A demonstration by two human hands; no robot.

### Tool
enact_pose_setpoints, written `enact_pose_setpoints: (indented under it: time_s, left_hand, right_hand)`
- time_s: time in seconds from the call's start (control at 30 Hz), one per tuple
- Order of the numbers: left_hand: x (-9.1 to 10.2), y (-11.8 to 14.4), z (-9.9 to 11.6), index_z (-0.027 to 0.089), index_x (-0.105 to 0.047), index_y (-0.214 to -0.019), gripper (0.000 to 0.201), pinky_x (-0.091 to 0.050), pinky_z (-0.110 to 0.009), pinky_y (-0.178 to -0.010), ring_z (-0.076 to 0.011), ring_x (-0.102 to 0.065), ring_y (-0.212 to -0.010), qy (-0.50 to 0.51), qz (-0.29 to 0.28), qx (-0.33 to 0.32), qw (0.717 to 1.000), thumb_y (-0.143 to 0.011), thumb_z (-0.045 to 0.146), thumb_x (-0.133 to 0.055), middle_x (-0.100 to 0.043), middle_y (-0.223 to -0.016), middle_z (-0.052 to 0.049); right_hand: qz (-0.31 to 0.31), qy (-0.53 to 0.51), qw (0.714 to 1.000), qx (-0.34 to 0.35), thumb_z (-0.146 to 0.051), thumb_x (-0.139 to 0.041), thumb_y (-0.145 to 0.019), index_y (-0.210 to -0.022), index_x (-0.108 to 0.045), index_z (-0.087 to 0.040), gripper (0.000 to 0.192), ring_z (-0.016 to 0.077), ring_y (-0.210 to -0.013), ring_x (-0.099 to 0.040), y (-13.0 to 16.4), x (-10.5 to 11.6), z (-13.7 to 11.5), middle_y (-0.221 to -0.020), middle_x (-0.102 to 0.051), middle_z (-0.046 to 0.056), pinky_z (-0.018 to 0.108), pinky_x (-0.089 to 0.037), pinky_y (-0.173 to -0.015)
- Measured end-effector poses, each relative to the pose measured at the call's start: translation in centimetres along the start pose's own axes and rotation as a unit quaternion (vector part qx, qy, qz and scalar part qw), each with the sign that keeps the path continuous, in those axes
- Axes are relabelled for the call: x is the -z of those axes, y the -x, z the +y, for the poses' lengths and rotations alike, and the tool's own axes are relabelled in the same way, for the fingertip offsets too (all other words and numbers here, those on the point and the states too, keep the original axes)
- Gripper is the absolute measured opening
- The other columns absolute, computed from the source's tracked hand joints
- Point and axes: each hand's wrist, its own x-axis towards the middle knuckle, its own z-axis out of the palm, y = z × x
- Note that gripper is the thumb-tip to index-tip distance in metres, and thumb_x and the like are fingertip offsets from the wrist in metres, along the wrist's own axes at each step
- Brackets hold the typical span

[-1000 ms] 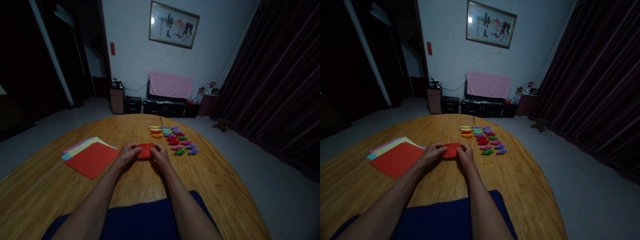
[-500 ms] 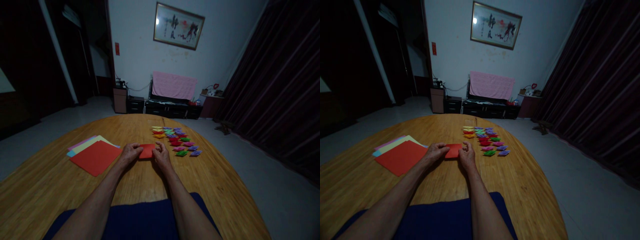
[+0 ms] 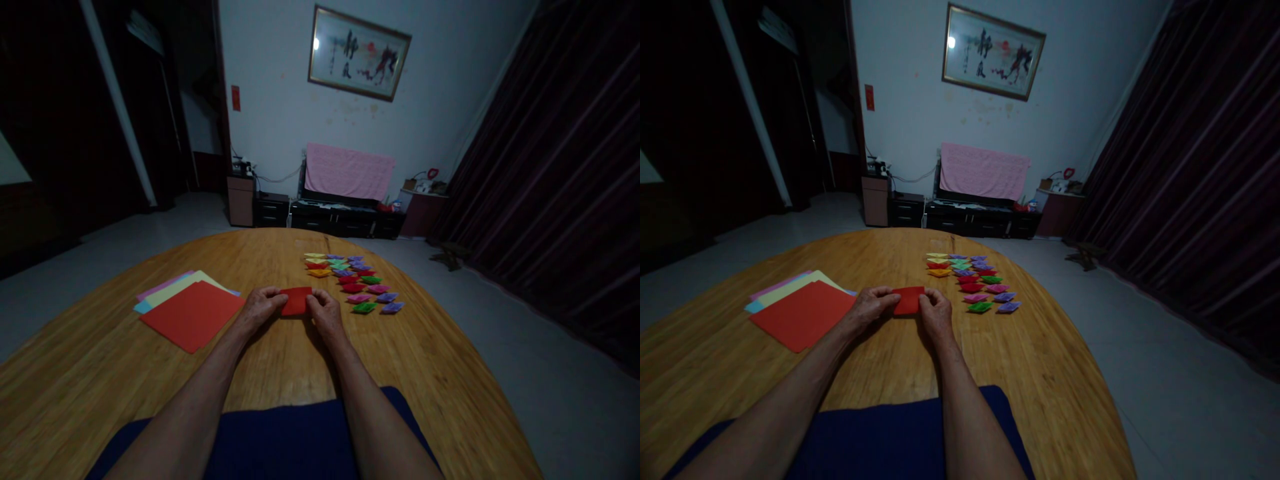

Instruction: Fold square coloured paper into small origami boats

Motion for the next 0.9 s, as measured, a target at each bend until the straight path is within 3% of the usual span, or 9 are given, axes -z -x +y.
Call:
enact_pose_setpoints:
  time_s: [0.3,0.6,0.9]
  left_hand:
    - [-0.2,0.6,1.2,0.015,-0.066,-0.068,0.014,-0.029,-0.022,-0.043,-0.0086,-0.043,-0.042,0.002,-0.001,0.015,1.0,-0.064,0.029,-0.07,-0.056,-0.05,0.003]
    - [-0.3,0.8,1.2,0.015,-0.069,-0.074,0.02,-0.032,-0.022,-0.046,-0.0101,-0.047,-0.046,0.022,0.007,-0.002,1.0,-0.063,0.032,-0.071,-0.06,-0.055,0.001]
    - [-0.1,0.3,0.4,0.014,-0.074,-0.076,0.023,-0.037,-0.022,-0.049,-0.0119,-0.053,-0.052,0.013,-0.005,-0.019,1.0,-0.064,0.034,-0.072,-0.065,-0.061,-0.001]
  right_hand:
    - [0.008,-0.004,1.0,0.0,-0.031,-0.064,-0.063,-0.073,-0.068,-0.017,0.017,0.0164,-0.066,-0.059,0.3,-0.1,-0.5,-0.07,-0.068,0.001,0.027,-0.047,-0.064]
    - [-0.006,0.001,1.0,0.001,-0.034,-0.067,-0.063,-0.075,-0.069,-0.017,0.02,0.0162,-0.067,-0.059,0.2,0.1,-0.4,-0.071,-0.068,0.001,0.027,-0.047,-0.064]
    - [0.02,0.002,1.0,-0.007,-0.041,-0.068,-0.063,-0.074,-0.065,-0.017,0.026,0.0151,-0.064,-0.055,0.2,0.0,-0.6,-0.066,-0.064,0.0,0.026,-0.044,-0.061]
